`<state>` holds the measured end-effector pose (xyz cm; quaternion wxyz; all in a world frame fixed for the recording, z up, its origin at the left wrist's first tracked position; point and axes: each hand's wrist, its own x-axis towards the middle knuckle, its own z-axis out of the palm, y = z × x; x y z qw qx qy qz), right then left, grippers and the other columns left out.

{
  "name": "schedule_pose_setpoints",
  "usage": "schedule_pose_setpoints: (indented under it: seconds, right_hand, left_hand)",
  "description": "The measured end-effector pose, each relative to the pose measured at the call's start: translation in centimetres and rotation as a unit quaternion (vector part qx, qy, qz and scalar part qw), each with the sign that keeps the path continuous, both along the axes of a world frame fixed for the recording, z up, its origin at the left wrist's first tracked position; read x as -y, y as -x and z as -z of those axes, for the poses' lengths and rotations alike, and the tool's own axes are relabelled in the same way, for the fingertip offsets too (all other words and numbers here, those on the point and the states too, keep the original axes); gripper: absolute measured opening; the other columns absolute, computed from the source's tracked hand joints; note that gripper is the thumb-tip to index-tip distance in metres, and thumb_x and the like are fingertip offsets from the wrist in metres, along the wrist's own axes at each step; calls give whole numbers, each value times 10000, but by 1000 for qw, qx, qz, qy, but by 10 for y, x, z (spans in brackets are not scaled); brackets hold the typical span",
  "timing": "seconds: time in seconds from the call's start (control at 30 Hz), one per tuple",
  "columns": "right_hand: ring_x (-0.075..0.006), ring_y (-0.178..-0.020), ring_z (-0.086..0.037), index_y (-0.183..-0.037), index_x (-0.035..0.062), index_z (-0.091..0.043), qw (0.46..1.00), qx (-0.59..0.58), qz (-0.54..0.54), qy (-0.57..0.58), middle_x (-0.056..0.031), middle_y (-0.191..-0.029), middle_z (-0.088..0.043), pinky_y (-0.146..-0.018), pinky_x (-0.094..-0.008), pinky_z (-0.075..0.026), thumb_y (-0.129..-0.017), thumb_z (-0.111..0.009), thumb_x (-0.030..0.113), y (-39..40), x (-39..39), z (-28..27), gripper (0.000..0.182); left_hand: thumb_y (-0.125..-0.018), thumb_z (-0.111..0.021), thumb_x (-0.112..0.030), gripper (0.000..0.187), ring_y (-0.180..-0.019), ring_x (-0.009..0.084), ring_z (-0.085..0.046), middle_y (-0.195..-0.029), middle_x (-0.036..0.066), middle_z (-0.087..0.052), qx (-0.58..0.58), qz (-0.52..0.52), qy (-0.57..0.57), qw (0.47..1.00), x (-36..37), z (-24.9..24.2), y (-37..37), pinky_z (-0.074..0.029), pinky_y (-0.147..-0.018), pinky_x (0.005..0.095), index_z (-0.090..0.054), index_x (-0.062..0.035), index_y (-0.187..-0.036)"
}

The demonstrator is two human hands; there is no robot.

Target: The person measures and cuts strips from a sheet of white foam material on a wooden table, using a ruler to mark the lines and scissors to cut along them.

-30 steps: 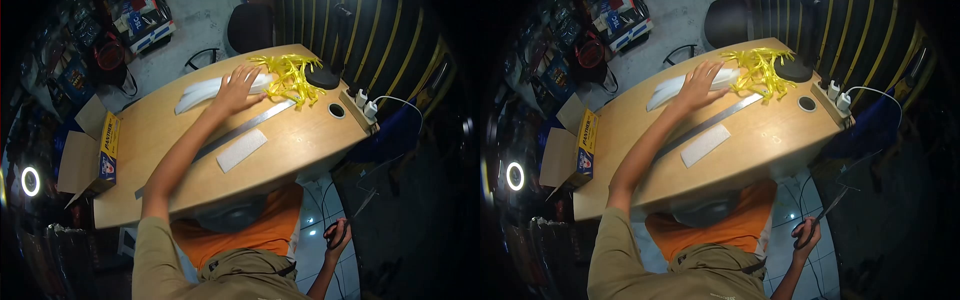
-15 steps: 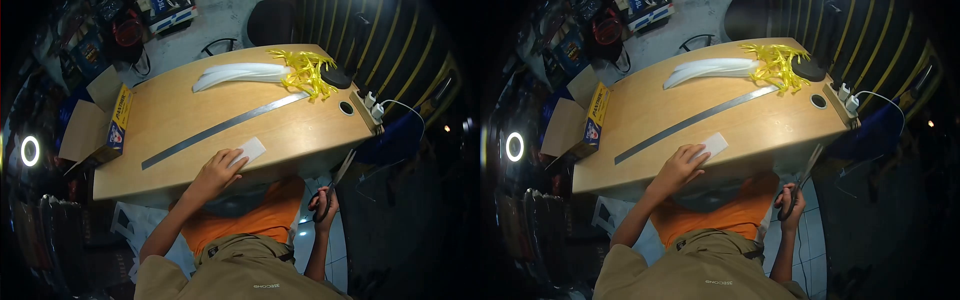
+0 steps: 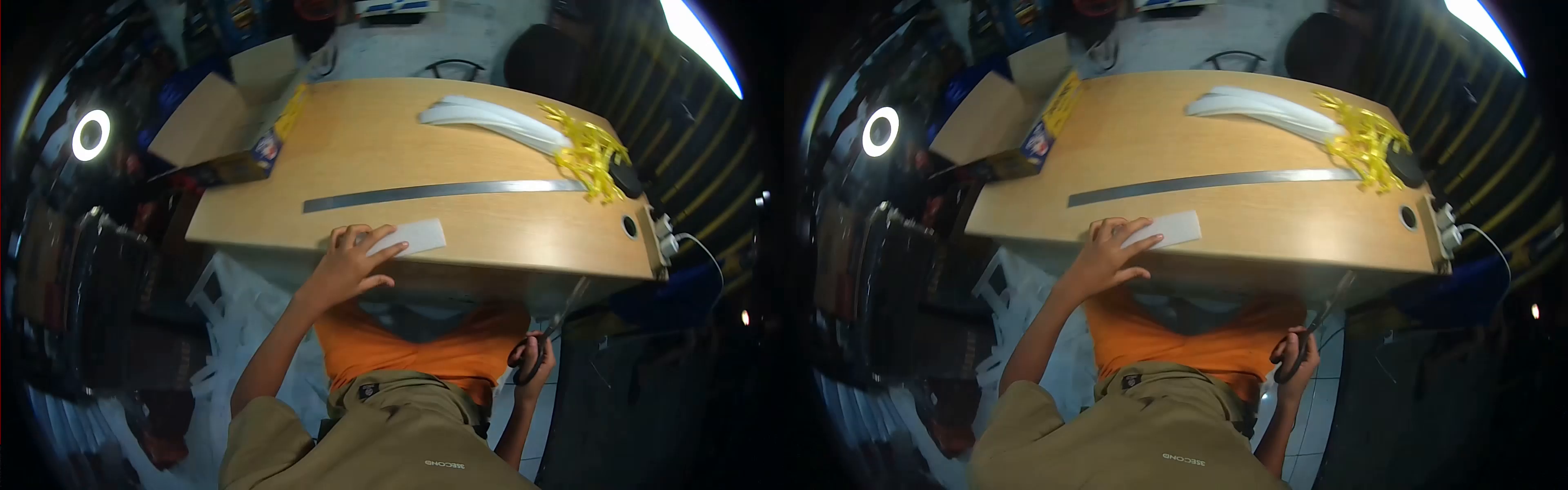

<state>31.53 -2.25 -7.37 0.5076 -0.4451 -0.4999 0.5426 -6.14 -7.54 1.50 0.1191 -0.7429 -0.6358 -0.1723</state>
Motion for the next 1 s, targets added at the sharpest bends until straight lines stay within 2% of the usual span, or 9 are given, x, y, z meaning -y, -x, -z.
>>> schedule_pose_setpoints:
  seconds: [0.23,0.3,0.4,0.57,0.73,0.77,0.9,0.97,1.0]
  right_hand:
    - [-127,-507,-508,-1105,-1,-567,986,-141,-31,-87,-53,-595,-520,-484,-263,-427,-1044,-490,259,30,-3,17,278]
    - [-135,-515,-500,-1123,-13,-544,985,-137,-58,-84,-65,-592,-513,-486,-275,-419,-1038,-482,287,40,-9,17,318]
    - [-152,-514,-475,-1135,-32,-502,980,-104,-48,-163,-74,-583,-503,-496,-277,-399,-1034,-450,371,57,-12,9,419]
    - [-152,-510,-471,-1126,-36,-491,981,-84,-95,-147,-74,-566,-480,-500,-276,-405,-1040,-425,350,81,-6,11,402]
    - [-150,-504,-469,-1124,-47,-495,943,15,-148,-298,-72,-582,-485,-503,-278,-413,-1046,-400,325,85,1,41,392]
    - [-150,-504,-469,-1124,-47,-495,942,19,-151,-298,-72,-582,-485,-503,-278,-413,-1046,-400,325,89,7,38,392]
    - [-147,-528,-481,-1147,-59,-507,961,36,-187,-200,-73,-596,-490,-522,-276,-418,-1049,-418,327,103,34,22,408]
    - [-146,-543,-488,-1159,-58,-511,960,41,-200,-195,-72,-599,-491,-533,-276,-419,-1051,-434,336,103,43,25,416]
    - [-145,-557,-494,-1163,-48,-513,953,89,-204,-207,-72,-612,-502,-544,-276,-422,-1047,-465,347,105,51,25,414]
  left_hand:
    - [-760,-655,40,428,-1046,197,-585,-1151,-27,-655,110,-91,81,986,160,76,20,-475,-903,356,-700,-157,-1138]
    - [-834,-617,23,326,-942,308,-630,-1073,71,-683,164,-136,66,975,217,121,3,-513,-813,409,-683,-106,-1127]
    - [-992,-541,-101,133,-746,441,-644,-842,180,-680,371,-419,7,829,302,215,-42,-508,-660,517,-599,-59,-1104]
    - [-1082,-408,-319,303,-768,509,-651,-779,271,-670,367,-686,125,616,419,338,-151,-475,-672,622,-538,-46,-1066]
    - [-1073,-385,-357,399,-1104,439,-647,-1173,276,-674,501,-614,371,485,550,480,-287,-490,-900,604,-569,-38,-1228]
    - [-956,-595,-541,649,-1329,385,-540,-1414,208,-596,577,-436,600,341,565,516,-276,-439,-1068,498,-571,-80,-1412]
    - [-865,-717,-531,717,-1374,278,-510,-1437,92,-606,515,-408,645,389,546,551,-244,-351,-1157,404,-550,-177,-1466]
    - [-955,-535,-568,688,-1390,325,-500,-1515,111,-536,576,-359,626,383,547,591,-196,-392,-1136,442,-551,-93,-1453]
    - [-945,-551,-545,652,-1384,331,-508,-1512,118,-536,474,-364,708,377,517,589,-161,-422,-1112,452,-570,-115,-1436]
